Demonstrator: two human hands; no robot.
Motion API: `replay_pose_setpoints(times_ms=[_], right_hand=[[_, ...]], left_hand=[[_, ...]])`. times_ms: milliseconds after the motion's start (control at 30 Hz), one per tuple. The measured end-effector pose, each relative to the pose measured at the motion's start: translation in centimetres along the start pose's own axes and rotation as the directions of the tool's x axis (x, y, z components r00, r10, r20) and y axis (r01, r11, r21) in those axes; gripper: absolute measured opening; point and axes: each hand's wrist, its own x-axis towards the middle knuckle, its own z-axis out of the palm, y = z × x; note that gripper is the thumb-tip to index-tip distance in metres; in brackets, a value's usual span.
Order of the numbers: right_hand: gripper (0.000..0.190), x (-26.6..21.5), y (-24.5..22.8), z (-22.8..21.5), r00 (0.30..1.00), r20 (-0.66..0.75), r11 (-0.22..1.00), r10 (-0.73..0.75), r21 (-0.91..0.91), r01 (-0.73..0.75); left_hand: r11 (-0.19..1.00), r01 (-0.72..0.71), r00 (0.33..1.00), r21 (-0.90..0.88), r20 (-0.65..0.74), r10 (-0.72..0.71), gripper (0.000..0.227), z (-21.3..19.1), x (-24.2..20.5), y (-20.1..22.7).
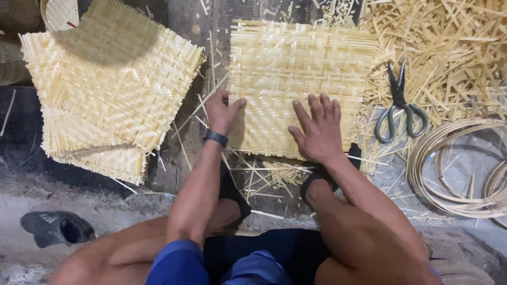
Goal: The person places a woven bamboo mat into a circular wooden mold and uses shears to trim the excess strands around the edge. They then remove the mold and place a bamboo ring onto the trimmed mat, repeating the process with additional mats.
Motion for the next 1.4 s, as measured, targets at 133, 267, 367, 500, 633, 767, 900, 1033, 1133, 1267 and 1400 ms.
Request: replay_pose_setpoints(times_ms=[133,267,367,500,633,767,900,1033,1133,1267,1400], right_hand=[[0.067,-0.2,0.0,0.6,0.996,0.083,0.999,0.035,0.033,-0.038],[0.068,-1.1,0.6,1.0,0.991,0.120,0.998,0.053,0.010,-0.055],[0.068,-0.8,1.0,1.1,0.991,0.121,0.998,0.057,-0.003,-0.058],[0.069,-0.8,0.3,1.8,0.989,0.144,0.999,0.044,0.006,-0.046],[0.068,-0.4,0.2,1.8,0.999,0.036,0.998,-0.025,-0.050,0.027],[0.065,-1.0,0.1,1.8,0.996,0.081,0.999,0.026,0.035,-0.029],[0.064,-2.0,2.0,2.2,0.999,-0.045,0.960,0.025,0.281,-0.011],[0.052,-9.0,9.4,1.4,0.809,-0.337,0.855,0.481,0.384,-0.348],[0.057,-17.6,16.2,-0.4,0.628,-0.430,0.736,0.649,0.146,-0.661],[0.053,-29.2,20.9,0.0,0.476,-0.101,0.476,0.873,-0.026,-0.879],[0.031,-34.1,22.7,3.9,0.409,0.114,0.404,0.905,0.064,-0.913]], left_hand=[[0.995,0.016,1.000,0.099,0.010,-0.017,0.025,0.8,-6.2,5.5],[0.790,-0.577,0.803,0.206,0.321,0.503,0.011,4.9,-15.4,9.8],[0.698,-0.695,0.712,0.170,0.298,0.636,0.012,5.6,-16.7,10.0],[0.928,-0.345,0.935,0.139,-0.036,0.353,0.017,2.8,-11.0,6.8],[0.992,-0.035,0.992,0.122,-0.118,0.050,0.034,0.2,-1.6,2.3],[0.991,0.129,0.991,-0.029,0.038,-0.127,0.037,0.0,0.6,-1.9],[0.990,0.046,0.999,0.135,0.009,-0.048,0.037,-0.6,1.3,-3.6],[0.968,-0.031,0.999,0.249,0.046,0.021,0.044,-0.5,2.4,-5.2],[0.976,0.082,0.994,0.203,0.057,-0.096,0.047,-0.8,3.2,-6.8],[0.986,0.016,1.000,0.164,0.007,-0.017,0.066,-0.6,4.0,-8.5],[0.985,-0.026,0.999,0.170,-0.027,0.031,0.071,-0.8,3.7,-9.7]])
